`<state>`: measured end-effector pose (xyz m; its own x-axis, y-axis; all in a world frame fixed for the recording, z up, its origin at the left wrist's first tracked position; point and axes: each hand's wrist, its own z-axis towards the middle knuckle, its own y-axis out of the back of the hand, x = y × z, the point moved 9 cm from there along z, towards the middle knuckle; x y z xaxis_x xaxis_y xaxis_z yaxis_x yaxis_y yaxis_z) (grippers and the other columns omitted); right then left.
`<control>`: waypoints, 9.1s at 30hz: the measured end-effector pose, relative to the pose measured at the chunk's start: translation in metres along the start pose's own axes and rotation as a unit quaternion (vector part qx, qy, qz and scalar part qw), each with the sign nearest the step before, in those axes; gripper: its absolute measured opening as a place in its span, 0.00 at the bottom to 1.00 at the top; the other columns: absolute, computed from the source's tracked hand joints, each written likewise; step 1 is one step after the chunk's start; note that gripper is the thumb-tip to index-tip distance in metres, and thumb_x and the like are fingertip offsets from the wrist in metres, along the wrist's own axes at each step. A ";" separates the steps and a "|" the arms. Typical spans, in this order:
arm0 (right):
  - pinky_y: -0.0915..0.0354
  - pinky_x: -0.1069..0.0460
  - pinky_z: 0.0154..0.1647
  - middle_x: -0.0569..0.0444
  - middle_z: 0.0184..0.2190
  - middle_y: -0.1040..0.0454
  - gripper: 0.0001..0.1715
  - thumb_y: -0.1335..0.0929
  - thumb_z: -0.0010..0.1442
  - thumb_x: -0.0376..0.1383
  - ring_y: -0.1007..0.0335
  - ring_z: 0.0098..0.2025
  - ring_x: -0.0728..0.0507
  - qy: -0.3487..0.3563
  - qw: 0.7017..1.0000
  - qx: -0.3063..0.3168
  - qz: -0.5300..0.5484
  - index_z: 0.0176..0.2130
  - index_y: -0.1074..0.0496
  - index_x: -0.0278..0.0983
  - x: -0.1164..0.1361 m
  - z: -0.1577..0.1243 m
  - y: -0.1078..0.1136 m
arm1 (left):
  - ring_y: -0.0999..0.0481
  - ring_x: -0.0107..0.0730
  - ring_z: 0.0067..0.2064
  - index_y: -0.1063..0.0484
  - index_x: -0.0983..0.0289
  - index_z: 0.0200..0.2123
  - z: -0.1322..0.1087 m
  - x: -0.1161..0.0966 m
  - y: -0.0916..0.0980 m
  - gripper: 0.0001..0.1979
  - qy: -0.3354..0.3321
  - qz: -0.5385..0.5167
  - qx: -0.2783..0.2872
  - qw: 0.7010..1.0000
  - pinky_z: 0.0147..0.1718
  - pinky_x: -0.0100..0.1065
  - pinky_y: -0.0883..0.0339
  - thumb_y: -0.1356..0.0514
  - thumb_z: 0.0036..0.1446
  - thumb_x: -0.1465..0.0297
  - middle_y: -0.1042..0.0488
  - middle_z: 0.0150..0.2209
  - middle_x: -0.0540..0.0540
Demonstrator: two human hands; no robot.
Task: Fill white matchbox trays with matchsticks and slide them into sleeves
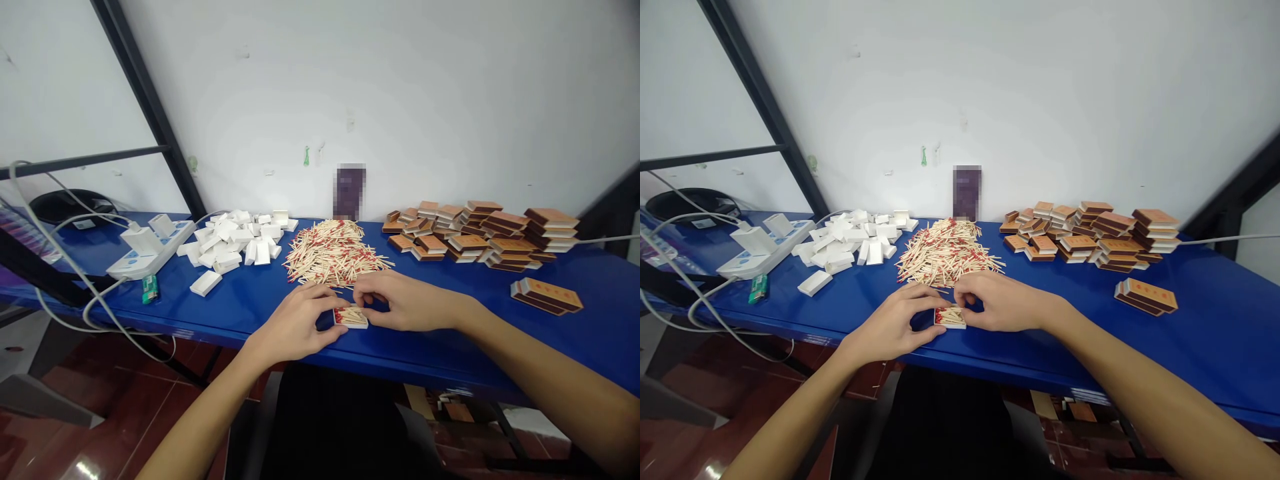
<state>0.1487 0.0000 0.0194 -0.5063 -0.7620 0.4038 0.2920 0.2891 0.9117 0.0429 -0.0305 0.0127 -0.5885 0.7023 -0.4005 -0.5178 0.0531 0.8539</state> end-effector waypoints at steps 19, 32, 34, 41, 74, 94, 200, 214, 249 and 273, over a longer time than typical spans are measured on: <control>0.36 0.49 0.42 0.50 0.40 0.25 0.11 0.34 0.65 0.40 0.30 0.41 0.44 0.033 0.997 -0.050 0.044 0.38 0.24 0.38 -0.003 0.005 0.000 | 0.29 0.36 0.49 0.27 0.58 0.56 -0.003 -0.003 -0.002 0.17 -0.018 -0.027 0.000 0.999 0.51 0.37 0.33 0.42 0.65 0.70 0.30 0.46 0.55; 0.42 0.53 0.32 0.55 0.28 0.26 0.13 0.36 0.66 0.39 0.34 0.29 0.48 0.013 0.997 -0.070 0.033 0.34 0.26 0.37 0.002 0.007 0.000 | 0.27 0.38 0.50 0.29 0.62 0.51 -0.002 -0.001 0.001 0.14 -0.011 -0.023 -0.033 0.999 0.51 0.38 0.32 0.39 0.62 0.68 0.28 0.47 0.56; 0.42 0.53 0.32 0.56 0.28 0.26 0.13 0.35 0.65 0.42 0.34 0.30 0.48 0.011 0.997 -0.069 0.037 0.34 0.27 0.37 0.003 0.006 -0.001 | 0.27 0.37 0.49 0.29 0.62 0.48 -0.001 -0.002 0.003 0.11 -0.016 -0.027 -0.036 0.999 0.50 0.38 0.32 0.39 0.62 0.69 0.27 0.46 0.56; 0.40 0.52 0.36 0.55 0.31 0.25 0.05 0.32 0.62 0.36 0.32 0.33 0.47 0.014 0.998 -0.061 0.029 0.35 0.28 0.37 0.002 0.007 -0.006 | 0.26 0.36 0.46 0.28 0.62 0.43 -0.001 0.000 0.003 0.08 -0.019 -0.028 -0.048 0.998 0.48 0.37 0.31 0.38 0.61 0.69 0.27 0.44 0.55; 0.40 0.51 0.38 0.53 0.33 0.27 0.09 0.38 0.67 0.34 0.34 0.35 0.46 0.058 0.996 -0.061 0.029 0.38 0.28 0.38 0.011 0.007 -0.007 | 0.26 0.36 0.46 0.32 0.61 0.39 0.000 0.001 0.001 0.06 0.000 -0.057 -0.025 0.998 0.46 0.36 0.33 0.37 0.61 0.69 0.26 0.42 0.53; 0.45 0.50 0.33 0.52 0.33 0.26 0.04 0.35 0.61 0.34 0.33 0.35 0.43 -0.076 0.976 -0.116 -0.167 0.33 0.31 0.38 -0.025 0.003 0.012 | 0.28 0.39 0.49 0.31 0.60 0.43 -0.001 0.004 0.002 0.12 0.018 -0.043 -0.010 0.999 0.51 0.39 0.36 0.35 0.57 0.67 0.25 0.44 0.52; 0.41 0.51 0.35 0.53 0.33 0.24 0.02 0.32 0.57 0.32 0.31 0.35 0.43 -0.105 0.991 0.001 -0.079 0.32 0.28 0.38 -0.028 0.011 0.002 | 0.25 0.35 0.43 0.22 0.62 0.43 -0.004 0.017 0.030 0.10 0.027 -0.241 -0.148 0.959 0.43 0.37 0.29 0.44 0.67 0.68 0.24 0.41 0.57; 0.42 0.53 0.32 0.56 0.29 0.25 0.03 0.33 0.57 0.33 0.34 0.29 0.47 -0.052 0.998 -0.018 -0.006 0.30 0.29 0.38 -0.005 0.007 0.008 | 0.29 0.34 0.44 0.28 0.61 0.46 -0.006 0.025 0.027 0.15 0.056 -0.184 -0.158 0.968 0.49 0.39 0.33 0.54 0.71 0.68 0.31 0.43 0.56; 0.37 0.54 0.35 0.55 0.33 0.21 0.09 0.34 0.62 0.35 0.28 0.33 0.48 -0.010 0.998 0.015 0.060 0.38 0.22 0.38 0.006 0.004 -0.004 | 0.27 0.32 0.39 0.22 0.61 0.32 -0.001 0.002 0.007 0.06 0.027 -0.102 -0.037 0.994 0.41 0.34 0.36 0.34 0.57 0.65 0.26 0.35 0.51; 0.41 0.53 0.33 0.55 0.29 0.27 0.11 0.34 0.64 0.41 0.34 0.31 0.47 -0.005 0.999 -0.021 0.035 0.36 0.27 0.37 0.006 0.004 -0.003 | 0.25 0.35 0.42 0.27 0.62 0.37 0.001 0.004 0.004 0.09 0.024 -0.058 -0.046 0.997 0.43 0.35 0.34 0.33 0.55 0.67 0.23 0.37 0.51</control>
<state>0.1414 -0.0027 0.0195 -0.4912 -0.7345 0.4681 0.3612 0.3172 0.8769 0.0388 -0.0268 0.0152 -0.5489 0.6610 -0.5116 -0.6374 0.0650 0.7678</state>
